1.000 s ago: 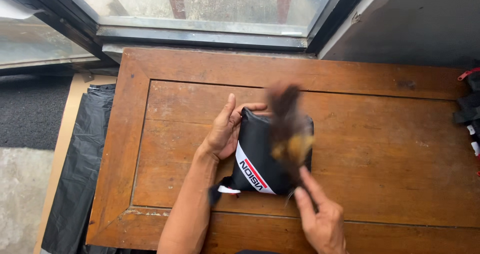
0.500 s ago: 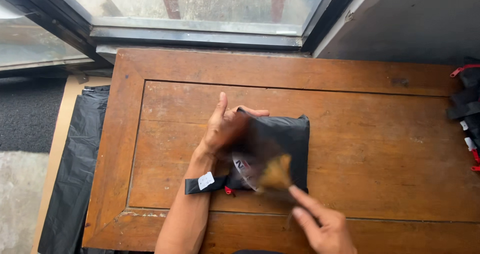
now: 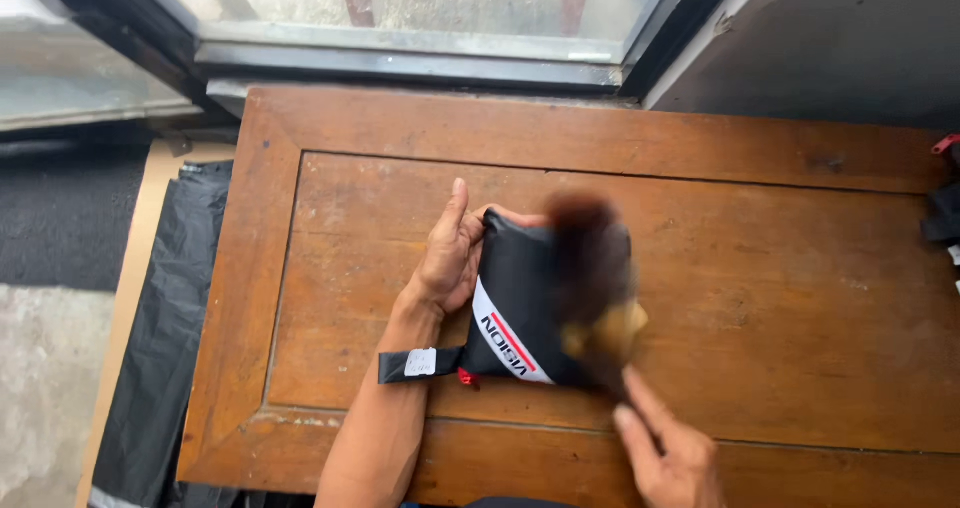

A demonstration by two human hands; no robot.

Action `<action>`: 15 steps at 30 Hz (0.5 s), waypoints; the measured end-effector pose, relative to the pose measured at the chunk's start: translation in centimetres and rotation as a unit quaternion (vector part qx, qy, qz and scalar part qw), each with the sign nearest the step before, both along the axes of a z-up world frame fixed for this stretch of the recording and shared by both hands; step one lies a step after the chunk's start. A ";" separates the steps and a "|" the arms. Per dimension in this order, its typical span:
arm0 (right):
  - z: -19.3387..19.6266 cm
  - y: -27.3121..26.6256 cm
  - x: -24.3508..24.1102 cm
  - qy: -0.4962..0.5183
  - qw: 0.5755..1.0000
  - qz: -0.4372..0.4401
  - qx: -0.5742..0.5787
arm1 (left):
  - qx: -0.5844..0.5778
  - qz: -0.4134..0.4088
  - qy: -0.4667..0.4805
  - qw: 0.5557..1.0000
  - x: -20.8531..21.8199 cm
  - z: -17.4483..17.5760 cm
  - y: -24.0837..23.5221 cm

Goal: The person uses a feather duster to clean a small black pouch with red accents on a wooden table. After dusting the pouch, they place it into a plastic crate. The person then picks up a larger folded black bag, unfolds it on the table, and dusts its surface before rolling it back up.

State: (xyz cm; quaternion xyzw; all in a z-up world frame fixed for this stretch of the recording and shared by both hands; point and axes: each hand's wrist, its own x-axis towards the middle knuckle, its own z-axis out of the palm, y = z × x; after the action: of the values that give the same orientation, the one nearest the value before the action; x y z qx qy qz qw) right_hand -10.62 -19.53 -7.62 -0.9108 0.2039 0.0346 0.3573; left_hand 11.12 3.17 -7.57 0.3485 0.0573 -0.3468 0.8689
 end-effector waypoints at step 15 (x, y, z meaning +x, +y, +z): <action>-2.6 -1.7 -1.9 0.118 0.991 -0.056 0.019 | 0.246 0.040 -0.033 0.968 -1.7 4.3 -1.0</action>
State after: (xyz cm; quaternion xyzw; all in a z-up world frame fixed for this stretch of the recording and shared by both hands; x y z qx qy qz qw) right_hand -12.53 -21.26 -10.19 -0.8804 0.2946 0.1257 0.3497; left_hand 9.43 2.20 -3.27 0.5604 0.1261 -0.2758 0.7707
